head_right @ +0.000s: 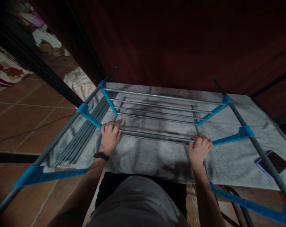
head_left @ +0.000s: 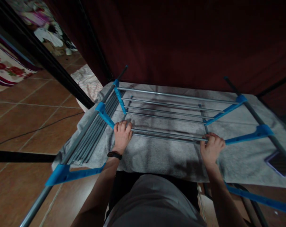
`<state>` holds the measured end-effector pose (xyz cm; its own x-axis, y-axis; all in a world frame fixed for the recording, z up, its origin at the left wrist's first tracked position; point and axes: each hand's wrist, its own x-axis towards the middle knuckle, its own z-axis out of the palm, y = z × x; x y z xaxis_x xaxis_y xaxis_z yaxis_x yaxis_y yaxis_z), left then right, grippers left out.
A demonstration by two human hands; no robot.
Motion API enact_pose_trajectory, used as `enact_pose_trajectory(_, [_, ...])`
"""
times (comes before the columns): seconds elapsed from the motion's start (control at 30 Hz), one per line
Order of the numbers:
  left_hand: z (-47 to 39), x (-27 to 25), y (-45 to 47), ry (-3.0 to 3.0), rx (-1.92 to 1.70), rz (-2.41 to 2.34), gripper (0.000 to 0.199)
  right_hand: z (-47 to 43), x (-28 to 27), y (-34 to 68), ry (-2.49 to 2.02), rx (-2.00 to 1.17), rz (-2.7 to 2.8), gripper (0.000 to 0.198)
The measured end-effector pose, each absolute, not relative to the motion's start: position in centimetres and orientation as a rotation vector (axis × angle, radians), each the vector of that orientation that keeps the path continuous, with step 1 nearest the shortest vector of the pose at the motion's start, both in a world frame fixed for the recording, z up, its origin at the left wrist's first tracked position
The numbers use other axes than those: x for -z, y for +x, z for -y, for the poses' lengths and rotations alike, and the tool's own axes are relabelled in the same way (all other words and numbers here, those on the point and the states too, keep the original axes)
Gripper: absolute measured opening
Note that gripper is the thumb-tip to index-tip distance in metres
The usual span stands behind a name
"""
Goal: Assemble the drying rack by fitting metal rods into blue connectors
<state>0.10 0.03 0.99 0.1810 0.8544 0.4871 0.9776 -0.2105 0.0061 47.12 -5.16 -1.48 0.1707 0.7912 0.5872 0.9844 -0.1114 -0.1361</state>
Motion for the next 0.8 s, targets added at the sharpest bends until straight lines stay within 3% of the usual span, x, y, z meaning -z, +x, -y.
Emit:
enact_pose_trajectory(0.27, [-0.7,-1.1,-0.2,-2.166,0.453,1.807,0.027,5.0,1.3,48.1,-2.079,0.427,1.73,0.028])
enact_pose_trajectory(0.8, [-1.5,-2.2,0.1,-2.149,0.462,1.767,0.038,4.5,-0.1,48.3,-2.089,0.417,1.75,0.026])
